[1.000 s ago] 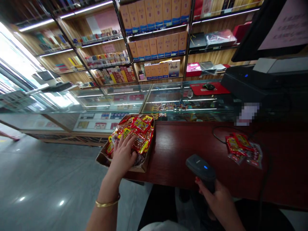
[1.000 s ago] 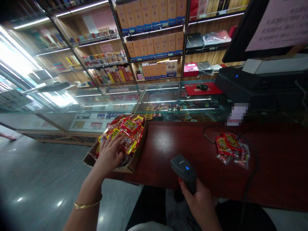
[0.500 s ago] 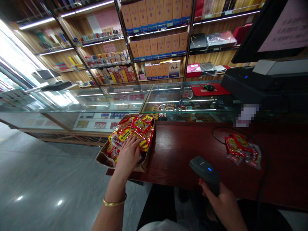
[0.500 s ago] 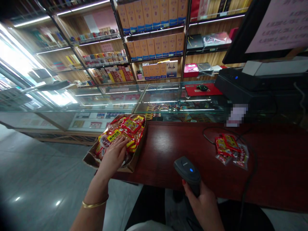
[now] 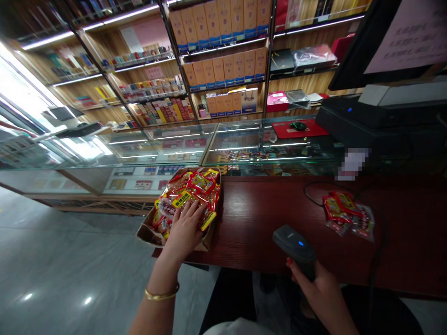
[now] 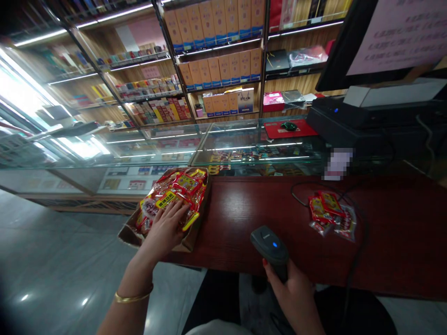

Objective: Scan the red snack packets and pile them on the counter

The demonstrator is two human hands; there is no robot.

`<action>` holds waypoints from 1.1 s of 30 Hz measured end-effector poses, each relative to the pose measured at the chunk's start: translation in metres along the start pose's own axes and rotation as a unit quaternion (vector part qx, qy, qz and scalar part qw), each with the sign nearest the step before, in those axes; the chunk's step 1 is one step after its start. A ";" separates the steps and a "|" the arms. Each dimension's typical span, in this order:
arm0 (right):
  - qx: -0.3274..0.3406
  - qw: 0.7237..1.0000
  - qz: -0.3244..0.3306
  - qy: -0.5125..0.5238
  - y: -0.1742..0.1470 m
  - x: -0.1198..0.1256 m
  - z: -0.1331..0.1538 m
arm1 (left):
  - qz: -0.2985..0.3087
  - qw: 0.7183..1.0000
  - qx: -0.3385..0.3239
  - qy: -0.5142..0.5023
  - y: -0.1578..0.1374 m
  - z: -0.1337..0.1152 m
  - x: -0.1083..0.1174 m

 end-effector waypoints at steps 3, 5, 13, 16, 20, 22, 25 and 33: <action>0.007 1.000 0.004 0.015 0.000 0.000 0.002 | -0.027 0.999 0.003 -0.030 -0.001 0.001 0.000; 0.005 1.000 0.001 0.018 0.001 0.002 0.003 | -0.066 0.996 -0.003 -0.067 -0.001 -0.002 0.007; -0.046 0.997 -0.002 0.068 0.004 0.015 0.004 | -0.305 0.913 -0.028 -0.269 -0.017 -0.057 0.049; -0.063 0.996 -0.011 0.062 0.004 0.021 0.004 | -0.140 0.893 -0.041 -0.427 -0.012 -0.096 0.016; -0.056 0.997 -0.023 0.041 0.003 0.027 0.006 | 0.063 0.794 0.033 -0.603 -0.002 -0.132 -0.051; -0.052 0.997 -0.024 0.043 0.001 0.028 0.008 | 0.102 0.762 0.086 -0.634 0.004 -0.140 -0.081; -0.047 0.997 -0.014 0.052 -0.001 0.028 0.009 | 0.061 0.810 0.118 -0.571 0.021 -0.139 -0.108; 0.008 1.000 -0.014 0.017 0.006 0.027 0.020 | 0.000 0.808 0.078 -0.584 0.076 -0.134 -0.138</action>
Point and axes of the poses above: each hand's wrist, its own y-axis towards the middle knuckle, its own x-axis out of the back of the hand, z = x × y, the point moved 5 cm from there along y, towards the middle knuckle, and after that the axes turned 7 degrees about -z, right-handed, at the moved point
